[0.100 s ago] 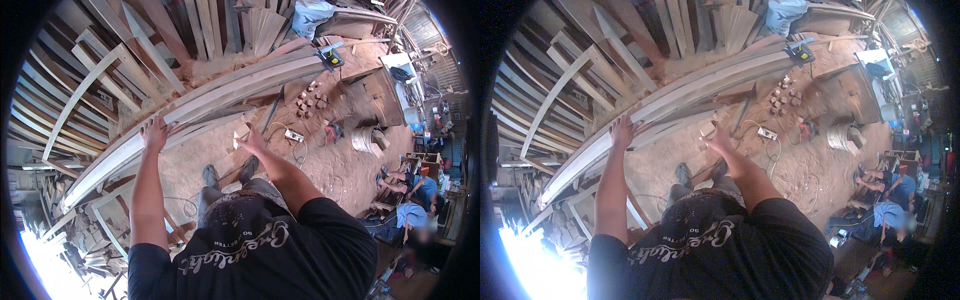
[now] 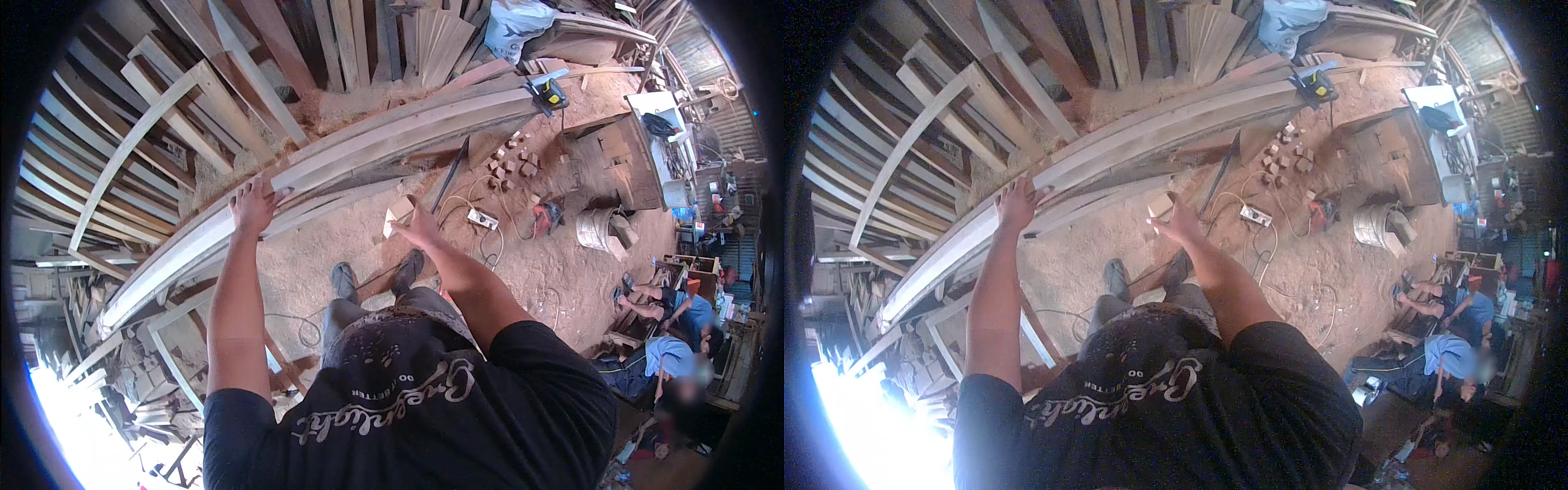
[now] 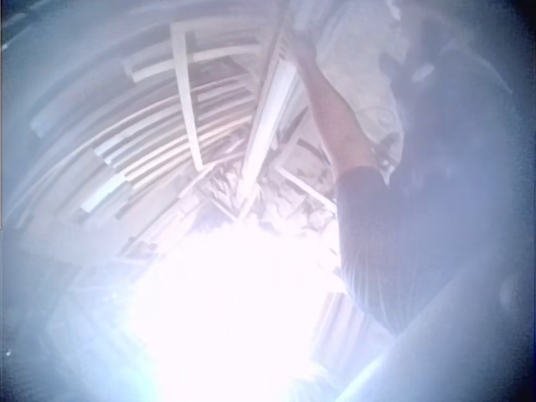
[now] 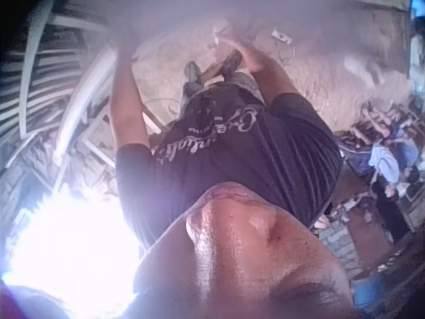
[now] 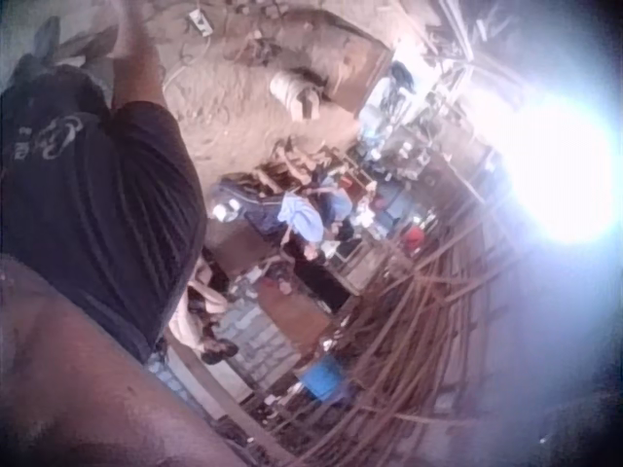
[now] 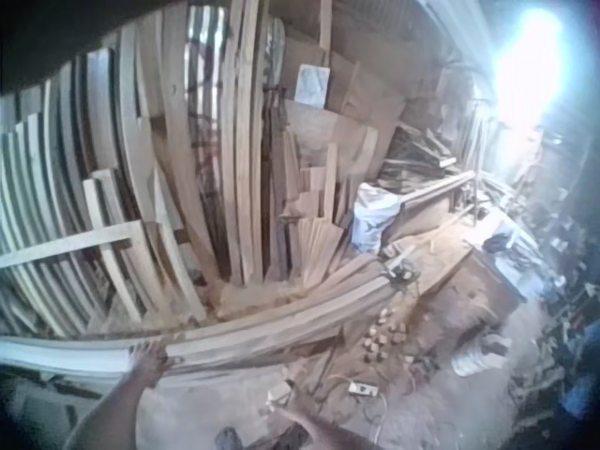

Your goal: The person measures a wooden plank with a tape measure and marks it with a pen. They then use a circular saw to cut the plank and place the cut piece aside. The person repeats the measuring and cutting process on another plank.

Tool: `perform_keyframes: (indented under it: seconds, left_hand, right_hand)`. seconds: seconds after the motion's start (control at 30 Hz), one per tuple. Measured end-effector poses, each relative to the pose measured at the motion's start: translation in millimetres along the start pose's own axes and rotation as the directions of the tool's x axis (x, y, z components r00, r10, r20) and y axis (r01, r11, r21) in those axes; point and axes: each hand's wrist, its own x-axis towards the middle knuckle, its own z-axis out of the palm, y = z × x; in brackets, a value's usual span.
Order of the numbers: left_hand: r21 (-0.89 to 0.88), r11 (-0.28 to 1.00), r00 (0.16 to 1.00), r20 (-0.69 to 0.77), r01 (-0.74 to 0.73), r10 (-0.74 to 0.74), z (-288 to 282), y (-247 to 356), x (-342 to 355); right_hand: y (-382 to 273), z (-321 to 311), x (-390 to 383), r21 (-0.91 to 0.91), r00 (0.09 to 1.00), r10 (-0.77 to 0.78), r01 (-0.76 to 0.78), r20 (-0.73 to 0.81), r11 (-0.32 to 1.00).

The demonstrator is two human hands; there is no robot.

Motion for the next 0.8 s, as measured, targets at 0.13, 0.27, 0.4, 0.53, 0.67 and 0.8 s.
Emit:
perform_keyframes:
  seconds: [0.13,0.27,0.4,0.53,0.67,0.8]
  left_hand:
    - [-0.023,1.000,0.999,0.052,0.010,-0.009,-1.8,-4.7,9.0]
    - [-0.053,0.998,0.998,0.062,0.017,-0.013,-2.9,-7.1,10.7]
    - [-0.018,1.000,0.989,0.146,0.008,-0.005,-1.2,-10.3,18.8]
    - [-0.042,0.999,0.994,0.108,0.008,-0.004,2.8,-14.2,17.9]
    - [-0.053,0.999,0.997,0.074,0.005,-0.001,1.1,-10.8,17.9]
    - [-0.060,0.997,0.991,0.130,0.039,-0.031,-1.8,-11.8,17.7]
  right_hand:
    - [-0.6,-6.4,0.7,0.013,0.998,0.028,-0.029,0.048,1.000]
    - [-7.5,-6.1,-3.1,0.011,0.997,0.062,-0.062,0.049,0.998]
    - [-6.1,-2.4,-3.4,0.034,0.995,0.085,-0.087,0.052,0.996]
    - [-9.0,-1.8,-3.0,0.032,0.996,0.071,-0.073,0.050,0.997]
    - [-1.4,2.0,-1.7,0.018,0.996,0.077,-0.077,0.037,0.997]
    - [-6.0,-1.0,-4.8,0.058,0.995,0.065,-0.070,0.074,0.996]
